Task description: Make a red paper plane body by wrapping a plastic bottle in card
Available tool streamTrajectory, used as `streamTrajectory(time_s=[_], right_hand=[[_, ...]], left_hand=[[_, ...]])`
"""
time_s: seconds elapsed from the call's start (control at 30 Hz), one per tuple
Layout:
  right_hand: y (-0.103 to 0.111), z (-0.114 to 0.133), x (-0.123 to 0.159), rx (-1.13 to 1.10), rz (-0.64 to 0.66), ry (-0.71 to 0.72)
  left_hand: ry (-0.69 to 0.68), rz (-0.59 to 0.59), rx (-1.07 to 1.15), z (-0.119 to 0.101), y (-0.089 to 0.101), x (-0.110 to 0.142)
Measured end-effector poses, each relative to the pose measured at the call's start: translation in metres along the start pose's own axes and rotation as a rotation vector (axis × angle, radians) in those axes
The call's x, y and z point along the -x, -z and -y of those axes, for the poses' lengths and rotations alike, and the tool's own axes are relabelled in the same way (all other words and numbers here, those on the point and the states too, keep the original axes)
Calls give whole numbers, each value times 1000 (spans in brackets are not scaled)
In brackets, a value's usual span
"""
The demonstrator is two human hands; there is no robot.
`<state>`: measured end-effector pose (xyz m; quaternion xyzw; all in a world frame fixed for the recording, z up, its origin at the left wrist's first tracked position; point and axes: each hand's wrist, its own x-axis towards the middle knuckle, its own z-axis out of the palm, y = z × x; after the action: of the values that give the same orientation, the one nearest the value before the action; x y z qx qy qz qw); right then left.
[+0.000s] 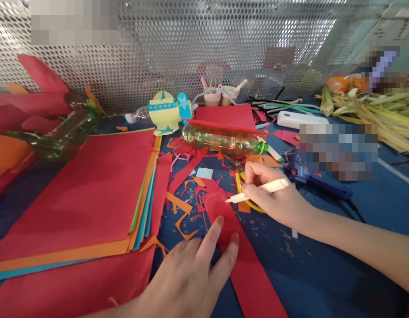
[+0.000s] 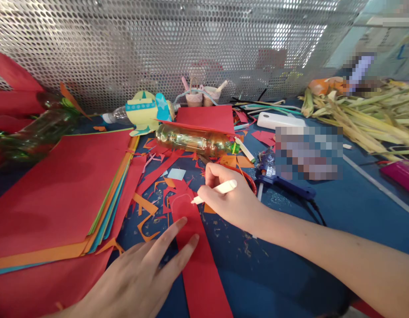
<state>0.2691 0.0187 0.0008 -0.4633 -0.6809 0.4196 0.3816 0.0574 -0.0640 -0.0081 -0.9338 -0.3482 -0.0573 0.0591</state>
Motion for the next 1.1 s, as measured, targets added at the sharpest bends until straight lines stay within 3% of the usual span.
streamTrajectory(time_s=[0.17,0.3,0.63,0.9,1.1], right_hand=[[-5,-1,4,-115,210,-1],[-7,-2,7,-119,310,-10],[-8,-4,6,-6,308,48],[-8,-3,5,-51,330,37],[-7,-1,3,-154,167,-18]], left_hand=[[-55,-125,-4,2,-13,1],[-78,-125,-25,1,-21,5],[-72,-121,-22,2,-23,5],[-67,-25,-26,2,-2,0],[-72,-50,14,2,0,1]])
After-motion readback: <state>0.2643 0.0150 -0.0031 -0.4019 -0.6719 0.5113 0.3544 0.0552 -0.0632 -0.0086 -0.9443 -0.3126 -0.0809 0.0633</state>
